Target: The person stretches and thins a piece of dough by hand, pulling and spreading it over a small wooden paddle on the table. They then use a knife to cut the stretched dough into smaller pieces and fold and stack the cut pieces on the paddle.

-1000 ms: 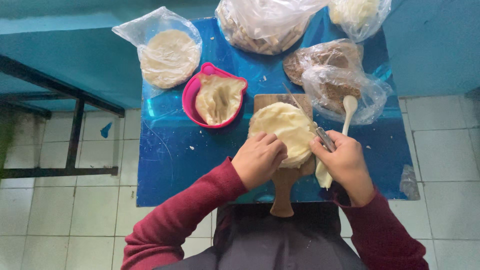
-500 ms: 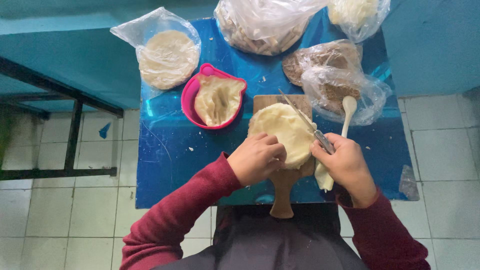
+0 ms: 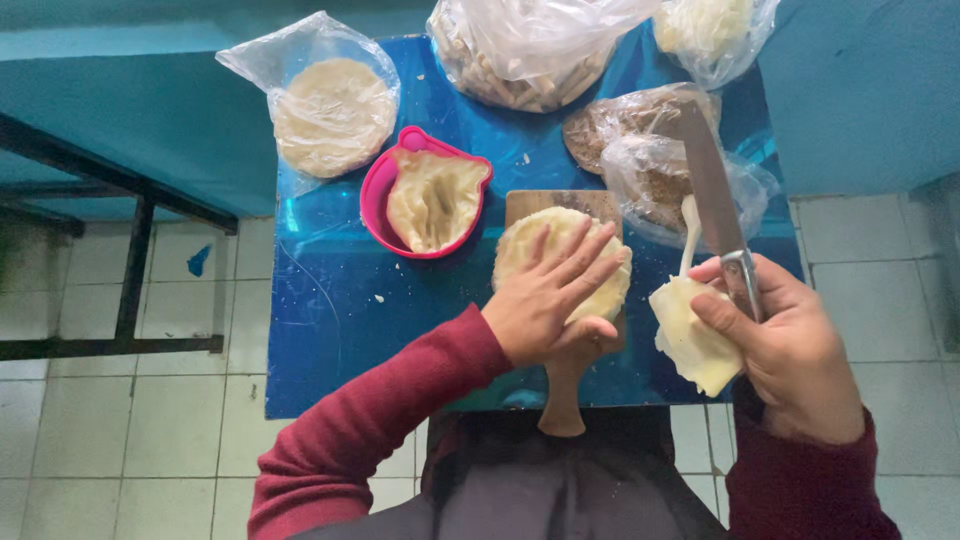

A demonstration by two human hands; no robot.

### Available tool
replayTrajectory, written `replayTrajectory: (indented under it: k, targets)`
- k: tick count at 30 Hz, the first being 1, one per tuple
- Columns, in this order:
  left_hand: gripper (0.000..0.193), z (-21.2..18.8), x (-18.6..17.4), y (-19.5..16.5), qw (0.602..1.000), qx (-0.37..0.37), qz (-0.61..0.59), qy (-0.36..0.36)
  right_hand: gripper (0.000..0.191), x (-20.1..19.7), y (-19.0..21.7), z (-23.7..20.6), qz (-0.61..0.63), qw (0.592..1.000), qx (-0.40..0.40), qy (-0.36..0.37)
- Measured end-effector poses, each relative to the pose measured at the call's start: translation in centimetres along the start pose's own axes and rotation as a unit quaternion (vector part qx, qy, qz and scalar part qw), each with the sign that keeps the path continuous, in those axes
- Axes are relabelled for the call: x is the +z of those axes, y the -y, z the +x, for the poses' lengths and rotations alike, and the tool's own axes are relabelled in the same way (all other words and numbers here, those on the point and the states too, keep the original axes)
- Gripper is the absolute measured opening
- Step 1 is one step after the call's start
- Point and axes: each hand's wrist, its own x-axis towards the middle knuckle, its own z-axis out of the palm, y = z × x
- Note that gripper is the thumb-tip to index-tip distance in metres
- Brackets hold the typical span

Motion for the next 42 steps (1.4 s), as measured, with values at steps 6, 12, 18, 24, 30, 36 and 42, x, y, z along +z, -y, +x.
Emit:
replayTrajectory:
  k: [6, 12, 18, 24, 30, 36, 42]
  targets:
    - [0.067, 0.8, 2.8, -1.1, 0.739, -0.117, -0.647, 0.149, 0.033, 0.5, 0.3, -0.8, 0.111, 0.989, -0.011, 0.098]
    - [0.046, -0.1, 0.0, 0.6, 0.738, -0.164, -0.653, 0.037, 0.034, 2.4, -1.4, -0.1, -0.006, 0.998, -0.057, 0.011]
    - [0.028, 2.3, -4.1, 2.7, 0.940, -0.262, -0.214, 0.034, 0.029, 5.5, -4.8, 2.9, -0.027, 0.993, -0.115, -0.003]
    - [0.029, 5.2, -2.7, 5.5, 0.983, -0.180, -0.024, 0.009, 0.028, 6.4, -6.4, 5.2, -0.167, 0.976, -0.130, -0.054]
    - [0.031, 4.9, -0.7, 7.0, 0.985, -0.173, 0.002, -0.011, 0.031, 5.8, -6.7, 5.3, -0.135, 0.983, -0.117, -0.039]
    - [0.032, 4.9, -0.5, 7.1, 0.983, -0.184, 0.020, -0.001, 0.030, 5.1, -5.7, 4.5, -0.063, 0.993, -0.089, -0.033]
    - [0.037, 4.5, -1.6, 7.0, 0.987, -0.161, 0.023, 0.014, 0.026, 4.7, -4.9, 3.2, -0.119, 0.988, -0.082, -0.050]
